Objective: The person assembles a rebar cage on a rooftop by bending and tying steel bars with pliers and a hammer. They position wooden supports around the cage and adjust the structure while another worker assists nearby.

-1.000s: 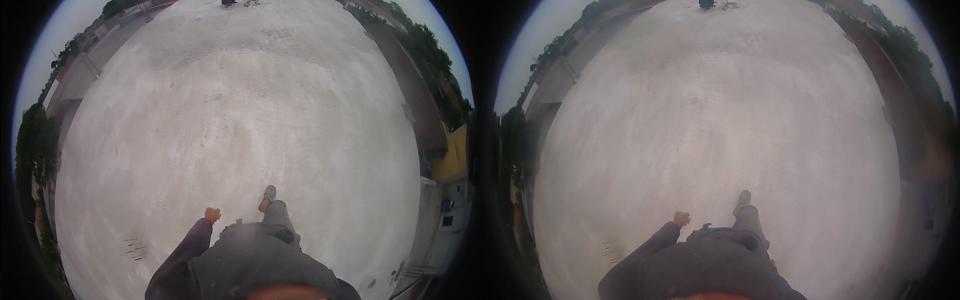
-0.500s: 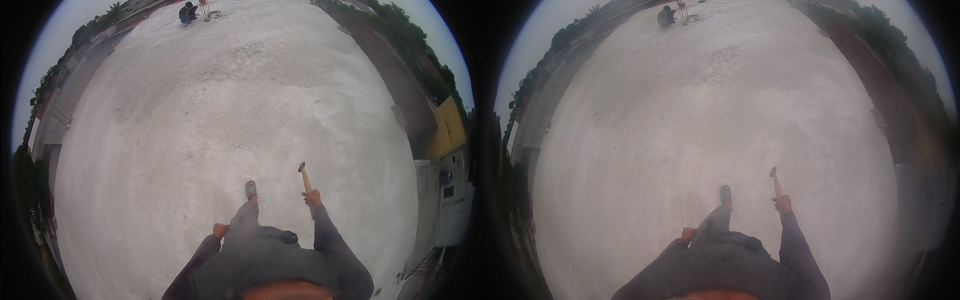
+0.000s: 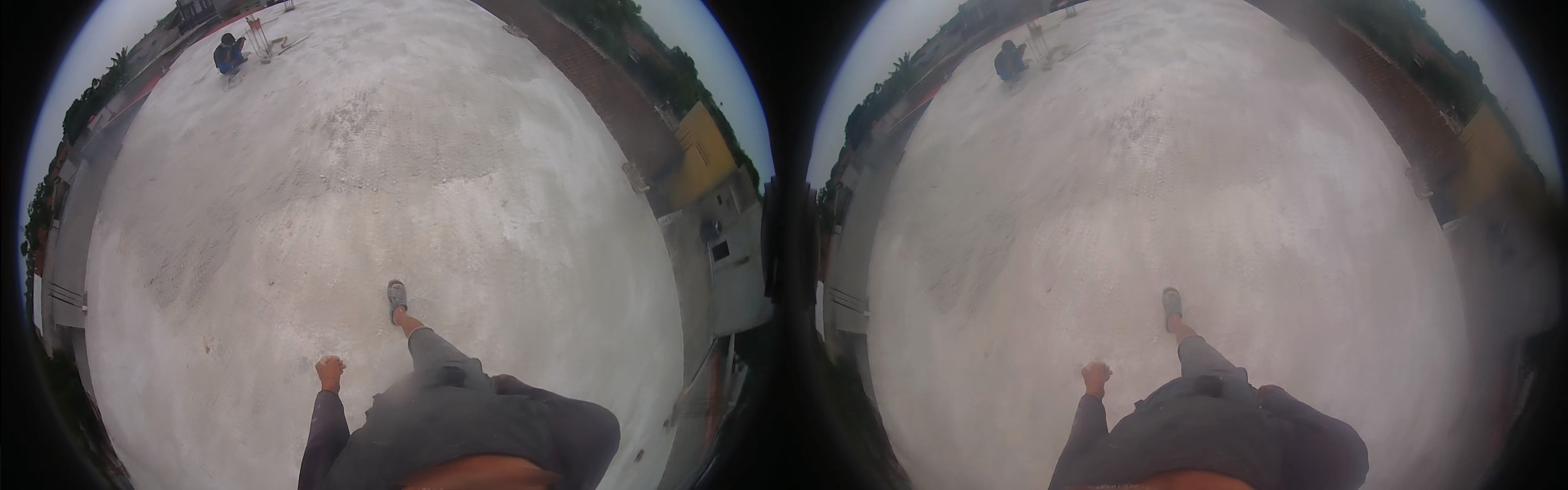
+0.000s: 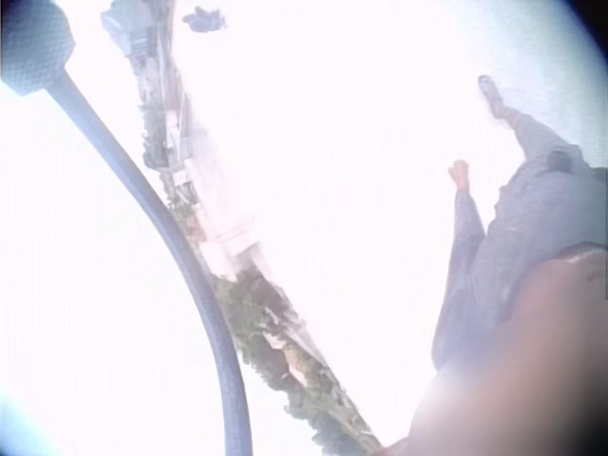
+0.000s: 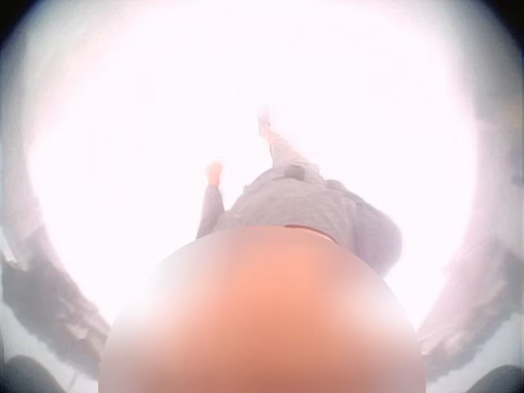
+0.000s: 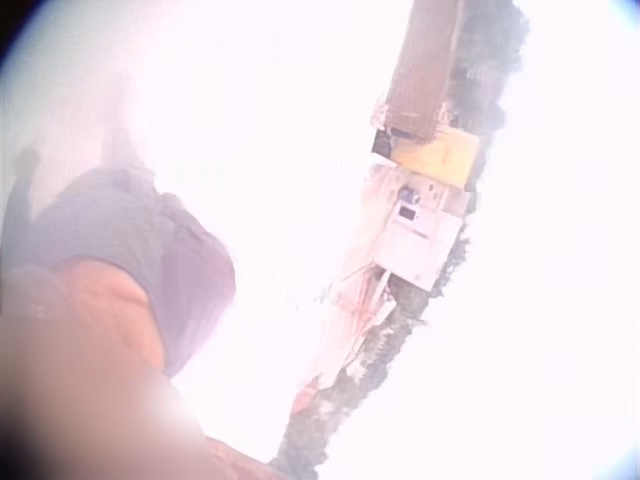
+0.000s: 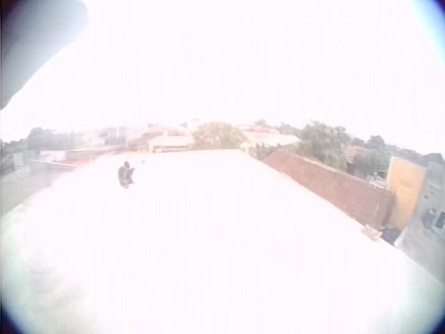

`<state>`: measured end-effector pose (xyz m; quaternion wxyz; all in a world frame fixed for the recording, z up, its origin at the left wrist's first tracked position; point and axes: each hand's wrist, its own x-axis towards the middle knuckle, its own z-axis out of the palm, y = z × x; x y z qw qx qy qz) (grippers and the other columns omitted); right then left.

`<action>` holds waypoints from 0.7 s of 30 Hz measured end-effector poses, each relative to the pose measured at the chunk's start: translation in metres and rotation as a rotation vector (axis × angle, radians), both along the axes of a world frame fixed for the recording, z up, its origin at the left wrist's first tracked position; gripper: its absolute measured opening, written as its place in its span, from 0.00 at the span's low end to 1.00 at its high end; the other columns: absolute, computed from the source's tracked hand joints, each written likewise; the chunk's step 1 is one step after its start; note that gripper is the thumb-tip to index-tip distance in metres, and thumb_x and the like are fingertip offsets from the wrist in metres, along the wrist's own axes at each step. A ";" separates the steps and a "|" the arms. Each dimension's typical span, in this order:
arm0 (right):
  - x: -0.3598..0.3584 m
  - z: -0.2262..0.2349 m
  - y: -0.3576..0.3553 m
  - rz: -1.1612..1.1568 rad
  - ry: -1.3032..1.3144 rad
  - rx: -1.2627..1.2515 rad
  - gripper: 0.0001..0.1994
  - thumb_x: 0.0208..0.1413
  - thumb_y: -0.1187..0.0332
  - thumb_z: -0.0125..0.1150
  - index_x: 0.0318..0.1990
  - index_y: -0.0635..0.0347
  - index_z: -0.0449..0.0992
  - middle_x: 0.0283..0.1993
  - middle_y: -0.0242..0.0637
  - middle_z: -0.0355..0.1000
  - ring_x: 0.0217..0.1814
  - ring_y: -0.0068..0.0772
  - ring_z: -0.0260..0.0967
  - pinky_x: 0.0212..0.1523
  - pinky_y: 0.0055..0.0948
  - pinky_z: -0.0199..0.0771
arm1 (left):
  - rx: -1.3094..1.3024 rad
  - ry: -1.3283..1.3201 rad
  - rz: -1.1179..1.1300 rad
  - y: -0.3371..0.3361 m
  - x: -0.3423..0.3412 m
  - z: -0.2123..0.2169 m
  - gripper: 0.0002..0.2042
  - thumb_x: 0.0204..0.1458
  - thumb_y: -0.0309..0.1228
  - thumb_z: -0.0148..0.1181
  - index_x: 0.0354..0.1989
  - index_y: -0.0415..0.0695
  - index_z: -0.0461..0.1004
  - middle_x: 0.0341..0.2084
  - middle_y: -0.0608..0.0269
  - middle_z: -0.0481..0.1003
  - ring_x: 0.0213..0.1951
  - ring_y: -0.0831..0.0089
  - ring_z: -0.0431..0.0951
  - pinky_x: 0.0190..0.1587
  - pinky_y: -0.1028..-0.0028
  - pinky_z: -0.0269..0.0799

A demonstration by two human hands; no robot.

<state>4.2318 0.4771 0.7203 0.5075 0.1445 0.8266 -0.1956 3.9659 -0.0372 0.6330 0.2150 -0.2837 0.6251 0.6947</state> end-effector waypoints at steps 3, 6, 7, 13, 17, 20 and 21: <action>-0.129 0.000 0.035 -0.051 -0.067 -0.005 0.17 0.57 0.60 0.62 0.48 0.63 0.77 0.44 0.50 0.80 0.51 0.51 0.79 0.48 0.45 0.79 | 0.323 -0.295 0.121 -0.002 -0.069 0.004 0.09 0.50 0.28 0.59 0.36 0.35 0.77 0.22 0.55 0.76 0.20 0.64 0.76 0.20 0.69 0.68; -0.273 0.022 0.060 -0.021 -0.053 -0.032 0.19 0.58 0.60 0.63 0.50 0.66 0.76 0.46 0.50 0.79 0.52 0.52 0.78 0.49 0.46 0.78 | 0.186 -0.443 -0.095 0.009 -0.135 0.031 0.09 0.55 0.33 0.48 0.32 0.41 0.72 0.19 0.57 0.70 0.19 0.64 0.74 0.17 0.70 0.63; -0.324 0.031 0.066 -0.026 -0.027 -0.031 0.20 0.58 0.59 0.63 0.50 0.67 0.75 0.47 0.51 0.79 0.53 0.52 0.78 0.49 0.46 0.77 | -0.022 -0.491 -0.147 0.026 -0.168 0.036 0.10 0.56 0.34 0.46 0.31 0.42 0.71 0.18 0.58 0.68 0.20 0.64 0.74 0.17 0.70 0.62; -0.671 0.028 0.115 -0.796 0.140 -0.076 0.21 0.56 0.67 0.68 0.47 0.78 0.71 0.33 0.46 0.73 0.30 0.41 0.73 0.29 0.41 0.72 | -0.116 -0.174 -0.253 0.082 -0.389 0.043 0.10 0.56 0.31 0.45 0.24 0.46 0.69 0.17 0.59 0.66 0.18 0.67 0.73 0.19 0.66 0.69; -0.876 0.005 0.150 -1.181 0.248 -0.280 0.19 0.54 0.70 0.68 0.45 0.78 0.70 0.27 0.42 0.68 0.22 0.32 0.64 0.20 0.36 0.62 | -0.728 0.207 -0.934 0.097 -0.577 0.026 0.08 0.53 0.31 0.55 0.25 0.45 0.75 0.19 0.60 0.75 0.21 0.65 0.78 0.22 0.67 0.73; -1.003 0.009 0.175 -1.210 0.300 -0.283 0.16 0.54 0.71 0.68 0.43 0.75 0.71 0.24 0.39 0.66 0.18 0.30 0.63 0.16 0.34 0.59 | -1.083 0.417 -1.175 0.109 -0.748 0.022 0.04 0.49 0.32 0.63 0.26 0.47 0.80 0.23 0.64 0.80 0.24 0.65 0.82 0.24 0.68 0.74; -1.031 0.013 0.183 -1.178 0.265 -0.256 0.17 0.54 0.71 0.68 0.43 0.75 0.71 0.24 0.39 0.66 0.19 0.31 0.64 0.17 0.34 0.60 | -1.095 0.355 -1.190 0.119 -0.790 0.025 0.03 0.47 0.32 0.65 0.27 0.48 0.82 0.24 0.66 0.81 0.26 0.66 0.83 0.24 0.68 0.74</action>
